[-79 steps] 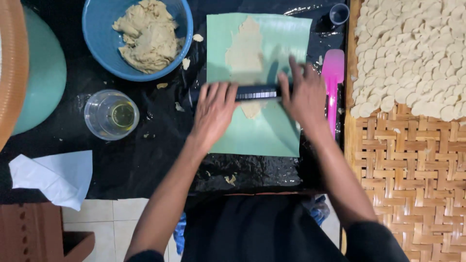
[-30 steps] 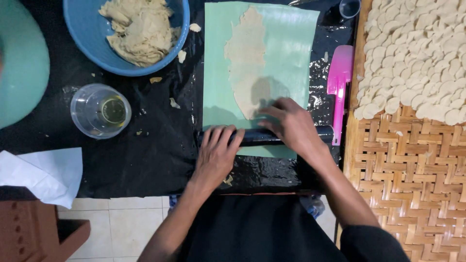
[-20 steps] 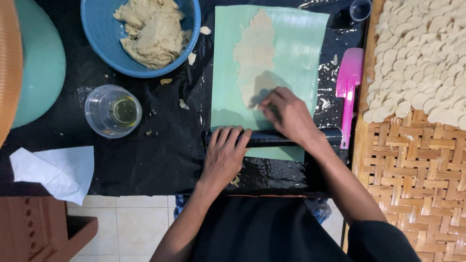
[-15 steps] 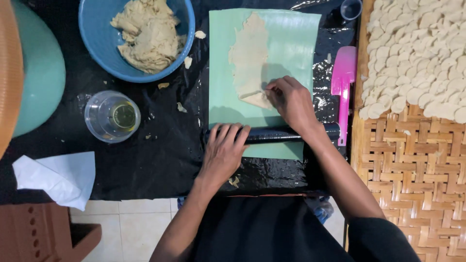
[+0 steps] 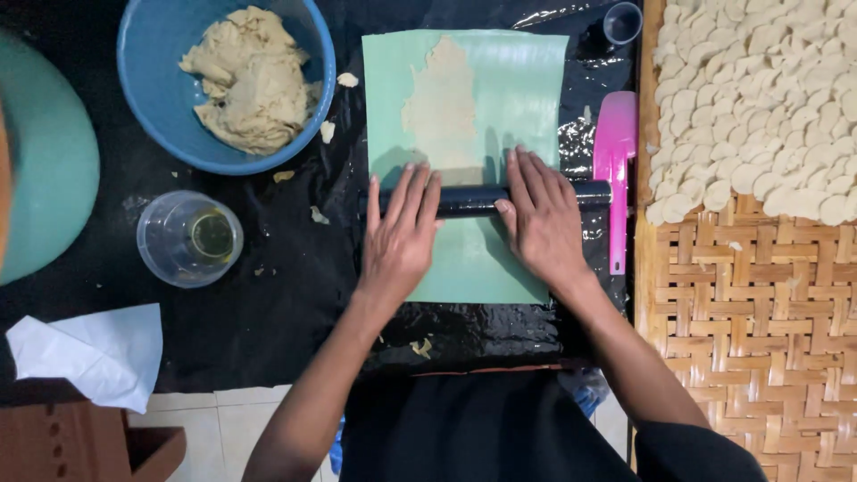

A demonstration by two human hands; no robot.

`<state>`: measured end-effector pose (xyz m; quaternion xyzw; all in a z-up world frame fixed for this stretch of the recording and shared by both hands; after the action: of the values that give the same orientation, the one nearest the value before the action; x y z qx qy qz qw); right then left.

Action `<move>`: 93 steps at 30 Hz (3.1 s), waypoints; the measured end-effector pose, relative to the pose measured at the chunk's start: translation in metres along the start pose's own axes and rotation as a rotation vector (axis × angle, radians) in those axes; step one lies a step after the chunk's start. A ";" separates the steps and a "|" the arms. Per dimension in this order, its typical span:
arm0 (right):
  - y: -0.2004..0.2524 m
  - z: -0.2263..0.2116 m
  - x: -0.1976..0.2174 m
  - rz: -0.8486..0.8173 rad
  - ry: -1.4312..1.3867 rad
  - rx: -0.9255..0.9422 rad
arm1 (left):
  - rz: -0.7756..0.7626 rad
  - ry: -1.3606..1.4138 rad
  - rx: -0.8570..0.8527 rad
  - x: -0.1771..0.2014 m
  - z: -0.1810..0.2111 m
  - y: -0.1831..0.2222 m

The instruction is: Rolling out dough onto a green sheet using a rolling pin and mixing dough in a bowl.

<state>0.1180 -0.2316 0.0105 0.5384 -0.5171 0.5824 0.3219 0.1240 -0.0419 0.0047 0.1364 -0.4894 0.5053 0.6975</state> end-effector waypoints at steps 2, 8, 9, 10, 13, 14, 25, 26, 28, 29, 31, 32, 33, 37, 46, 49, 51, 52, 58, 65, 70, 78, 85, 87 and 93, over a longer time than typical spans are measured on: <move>-0.012 0.004 -0.002 -0.049 0.004 -0.022 | -0.008 0.014 0.044 -0.006 0.001 -0.004; -0.066 0.023 -0.020 -0.142 0.060 -0.055 | -0.066 -0.049 0.177 -0.014 -0.031 -0.057; -0.077 0.025 -0.019 -0.154 0.077 -0.057 | -0.106 -0.090 0.190 -0.017 -0.038 -0.068; -0.088 0.031 -0.023 -0.153 0.077 -0.053 | -0.103 -0.092 0.192 -0.017 -0.046 -0.080; -0.116 0.046 -0.033 -0.134 0.014 -0.059 | -0.063 -0.105 0.180 -0.015 -0.062 -0.111; -0.124 0.051 -0.032 -0.064 0.006 -0.081 | -0.103 -0.085 0.234 -0.013 -0.067 -0.118; -0.056 0.027 -0.023 -0.108 0.090 -0.187 | -0.078 -0.164 0.236 -0.025 -0.038 -0.050; -0.046 0.025 -0.024 -0.112 0.114 -0.199 | -0.080 -0.163 0.221 -0.026 -0.032 -0.042; -0.024 0.023 -0.026 -0.117 0.142 -0.212 | -0.080 -0.157 0.204 -0.027 -0.019 -0.025; -0.011 0.021 -0.028 -0.096 0.120 -0.218 | -0.054 -0.121 0.199 -0.024 -0.011 -0.016; 0.006 0.015 -0.023 -0.056 0.103 -0.220 | -0.012 -0.090 0.184 -0.016 0.002 -0.002; 0.015 0.008 -0.017 -0.066 0.075 -0.221 | -0.029 -0.042 0.201 -0.015 0.008 0.006; 0.025 0.002 -0.012 -0.076 0.047 -0.221 | -0.047 0.006 0.218 -0.013 0.015 0.016; 0.060 -0.011 -0.005 -0.086 0.072 -0.222 | -0.010 0.005 0.185 -0.010 0.031 0.051; 0.109 -0.033 0.010 -0.040 0.077 -0.146 | 0.031 -0.080 0.081 -0.012 0.044 0.097; 0.103 -0.033 0.015 -0.046 0.046 -0.176 | -0.019 -0.005 0.125 -0.017 0.035 0.095; 0.094 -0.033 0.019 -0.017 0.045 -0.150 | 0.015 0.041 0.094 -0.009 0.040 0.086; 0.090 -0.031 0.017 -0.013 0.046 -0.154 | 0.015 0.040 0.088 -0.012 0.041 0.084; 0.039 -0.008 -0.003 -0.025 0.052 -0.112 | -0.041 -0.058 0.139 -0.017 0.023 0.036; -0.072 0.036 -0.021 0.054 0.029 -0.142 | 0.009 -0.112 0.178 -0.005 -0.036 -0.077; -0.107 0.055 -0.026 0.064 0.027 -0.302 | -0.003 -0.080 0.279 0.003 -0.053 -0.107; -0.012 0.009 -0.014 -0.068 0.090 -0.234 | -0.048 -0.128 0.179 -0.021 -0.018 -0.021; 0.097 -0.027 -0.010 -0.138 0.077 -0.210 | -0.117 -0.018 0.193 -0.010 0.037 0.080; 0.113 -0.043 0.006 -0.116 0.009 -0.146 | -0.064 -0.055 0.151 -0.004 0.050 0.101; 0.155 -0.060 0.001 -0.023 -0.146 0.136 | 0.058 -0.095 0.014 0.021 0.050 0.092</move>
<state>-0.0447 -0.2151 -0.0210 0.6059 -0.4924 0.5714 0.2528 0.0198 -0.0223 0.0182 0.1510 -0.5221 0.5216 0.6577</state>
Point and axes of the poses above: each hand's wrist, its own y-axis away from the middle knuckle, its own x-axis out of the back of the hand, z = x × y, the point moved 6 cm from there along -y, towards the middle knuckle, and after that the axes turned 9 degrees about y, right-handed, at the moved point
